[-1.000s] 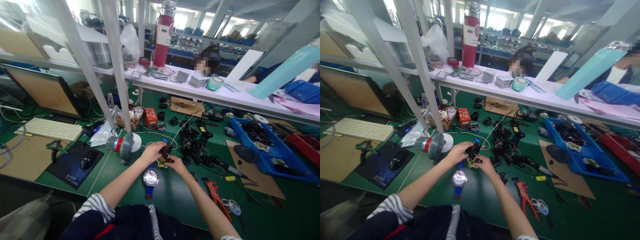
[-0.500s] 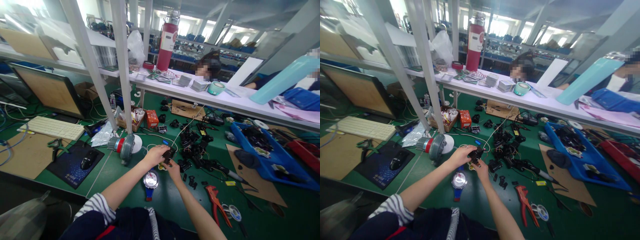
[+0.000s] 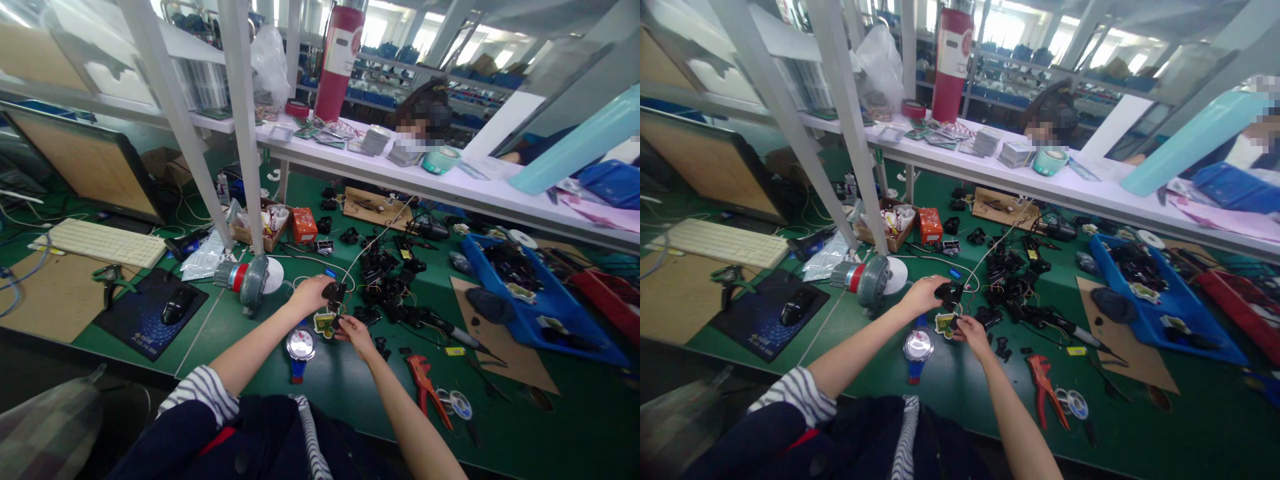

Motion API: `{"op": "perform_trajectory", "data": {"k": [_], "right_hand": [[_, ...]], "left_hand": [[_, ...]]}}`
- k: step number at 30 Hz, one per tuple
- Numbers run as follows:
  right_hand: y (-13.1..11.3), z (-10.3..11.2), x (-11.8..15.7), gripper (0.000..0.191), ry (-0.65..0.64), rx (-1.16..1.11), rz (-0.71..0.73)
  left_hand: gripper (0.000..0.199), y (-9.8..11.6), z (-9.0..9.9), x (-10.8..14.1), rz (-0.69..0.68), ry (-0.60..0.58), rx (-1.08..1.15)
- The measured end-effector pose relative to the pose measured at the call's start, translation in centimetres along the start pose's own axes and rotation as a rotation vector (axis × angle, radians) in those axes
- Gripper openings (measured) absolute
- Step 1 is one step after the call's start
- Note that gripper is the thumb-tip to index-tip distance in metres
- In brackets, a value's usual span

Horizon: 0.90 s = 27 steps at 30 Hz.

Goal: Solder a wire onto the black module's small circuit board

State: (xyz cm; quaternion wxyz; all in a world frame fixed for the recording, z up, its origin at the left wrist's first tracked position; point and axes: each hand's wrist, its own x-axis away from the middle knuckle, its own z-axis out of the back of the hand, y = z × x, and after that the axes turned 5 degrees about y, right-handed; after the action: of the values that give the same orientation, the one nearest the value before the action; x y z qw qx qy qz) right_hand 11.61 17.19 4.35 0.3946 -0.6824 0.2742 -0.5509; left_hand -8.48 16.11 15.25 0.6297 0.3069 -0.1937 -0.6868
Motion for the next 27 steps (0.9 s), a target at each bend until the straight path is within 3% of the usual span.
{"op": "perform_trajectory", "data": {"k": [10,18,27], "right_hand": [[-0.1,-0.5,0.1,0.056,0.013,-0.09,-0.037],[-0.1,-0.9,0.1,0.032,0.045,-0.176,-0.095],[1.0,-2.3,1.6,0.011,0.163,-0.367,-0.252]], "left_hand": [[0.039,-1.1,-0.8,0.1,0.092,-0.002,-0.019],[0.04,-1.8,-1.9,-0.1,0.164,0.019,0.026],[0.038,-4.4,-5.2,1.5,0.336,0.023,0.077]]}}
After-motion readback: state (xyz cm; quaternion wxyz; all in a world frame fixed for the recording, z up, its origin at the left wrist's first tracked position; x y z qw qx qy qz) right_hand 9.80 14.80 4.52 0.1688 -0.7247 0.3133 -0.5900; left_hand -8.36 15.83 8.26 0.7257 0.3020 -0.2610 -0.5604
